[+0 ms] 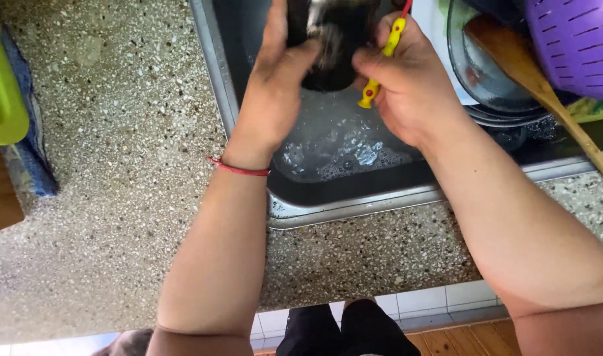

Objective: The person scrubs the inside and outside of a black travel mug with a red toothbrush under running water in a kitchen sink. They rotate the mug to clean all sides and rinse it before placing it in a dish rack.

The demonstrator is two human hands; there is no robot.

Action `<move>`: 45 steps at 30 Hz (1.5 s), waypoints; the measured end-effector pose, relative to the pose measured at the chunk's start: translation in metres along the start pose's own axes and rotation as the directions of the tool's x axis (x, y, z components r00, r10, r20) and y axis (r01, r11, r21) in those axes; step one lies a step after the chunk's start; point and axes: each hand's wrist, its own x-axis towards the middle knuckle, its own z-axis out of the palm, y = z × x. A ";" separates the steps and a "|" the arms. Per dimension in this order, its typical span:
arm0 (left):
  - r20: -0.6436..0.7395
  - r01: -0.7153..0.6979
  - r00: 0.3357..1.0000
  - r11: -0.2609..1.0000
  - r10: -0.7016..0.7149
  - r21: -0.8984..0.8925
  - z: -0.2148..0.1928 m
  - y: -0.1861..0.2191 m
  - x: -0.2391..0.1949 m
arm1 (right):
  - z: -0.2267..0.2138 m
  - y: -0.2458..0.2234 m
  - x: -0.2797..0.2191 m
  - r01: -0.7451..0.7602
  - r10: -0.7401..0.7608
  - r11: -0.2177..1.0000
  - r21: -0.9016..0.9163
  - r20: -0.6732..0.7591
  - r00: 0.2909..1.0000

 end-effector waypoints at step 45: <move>-0.092 -0.196 0.966 0.913 0.243 0.358 0.012 0.018 -0.028 | 0.013 -0.004 -0.025 -0.058 0.038 0.960 0.275 0.079 0.996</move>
